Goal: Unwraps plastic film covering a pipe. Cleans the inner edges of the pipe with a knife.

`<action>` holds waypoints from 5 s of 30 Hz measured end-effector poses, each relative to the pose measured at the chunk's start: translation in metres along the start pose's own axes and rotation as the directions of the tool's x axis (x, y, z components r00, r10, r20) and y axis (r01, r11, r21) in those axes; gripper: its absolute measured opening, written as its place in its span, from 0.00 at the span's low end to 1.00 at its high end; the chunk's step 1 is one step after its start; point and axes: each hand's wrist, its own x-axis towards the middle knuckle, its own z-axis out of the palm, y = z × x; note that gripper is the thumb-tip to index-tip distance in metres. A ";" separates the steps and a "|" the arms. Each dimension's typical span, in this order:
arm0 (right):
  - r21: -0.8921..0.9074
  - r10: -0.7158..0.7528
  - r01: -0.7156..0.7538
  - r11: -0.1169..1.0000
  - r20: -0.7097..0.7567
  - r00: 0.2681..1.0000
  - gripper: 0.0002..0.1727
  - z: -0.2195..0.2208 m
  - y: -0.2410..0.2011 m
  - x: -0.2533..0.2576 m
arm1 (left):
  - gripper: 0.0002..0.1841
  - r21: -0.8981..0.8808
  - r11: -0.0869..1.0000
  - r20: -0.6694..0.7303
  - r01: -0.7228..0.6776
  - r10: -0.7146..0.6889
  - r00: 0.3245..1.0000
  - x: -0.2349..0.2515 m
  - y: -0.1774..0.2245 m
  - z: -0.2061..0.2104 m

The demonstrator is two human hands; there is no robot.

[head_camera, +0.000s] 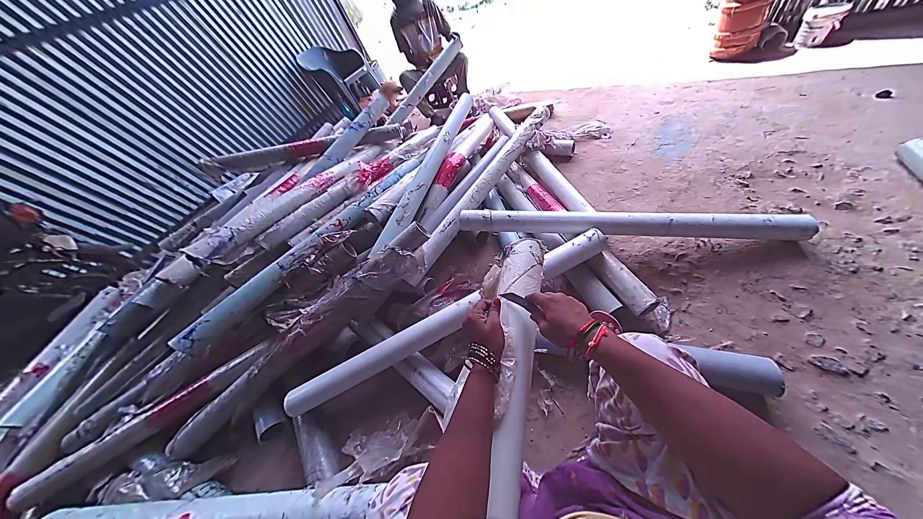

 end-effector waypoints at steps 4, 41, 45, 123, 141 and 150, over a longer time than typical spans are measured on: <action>-0.091 0.024 -0.025 0.995 -0.016 1.000 0.24 0.006 -0.018 0.013 | 0.13 -0.039 0.999 -0.032 -0.032 0.031 0.999 -0.005 -0.003 0.009; 0.740 -0.026 0.336 0.582 -0.396 0.918 0.24 0.036 -0.011 0.017 | 0.53 0.503 0.861 -0.062 -0.082 0.131 0.989 -0.050 0.020 -0.047; 0.734 -0.113 0.449 0.510 -0.460 0.881 0.25 0.049 -0.025 0.005 | 0.62 0.469 0.872 -0.205 -0.143 0.265 0.942 -0.052 0.009 -0.037; 0.305 0.059 -0.022 0.952 -0.112 0.992 0.31 0.053 -0.004 0.045 | 0.31 -0.411 0.748 0.415 0.521 -0.356 0.837 -0.006 -0.036 -0.038; 0.287 0.049 0.031 0.957 -0.265 0.963 0.32 0.059 -0.009 0.035 | 0.29 0.607 0.793 0.538 -0.045 -0.368 0.758 -0.088 -0.021 -0.077; 0.400 0.148 -0.060 0.915 -0.194 0.970 0.33 0.069 -0.013 0.035 | 0.22 0.045 0.964 0.130 0.261 -0.264 0.956 -0.089 -0.084 -0.052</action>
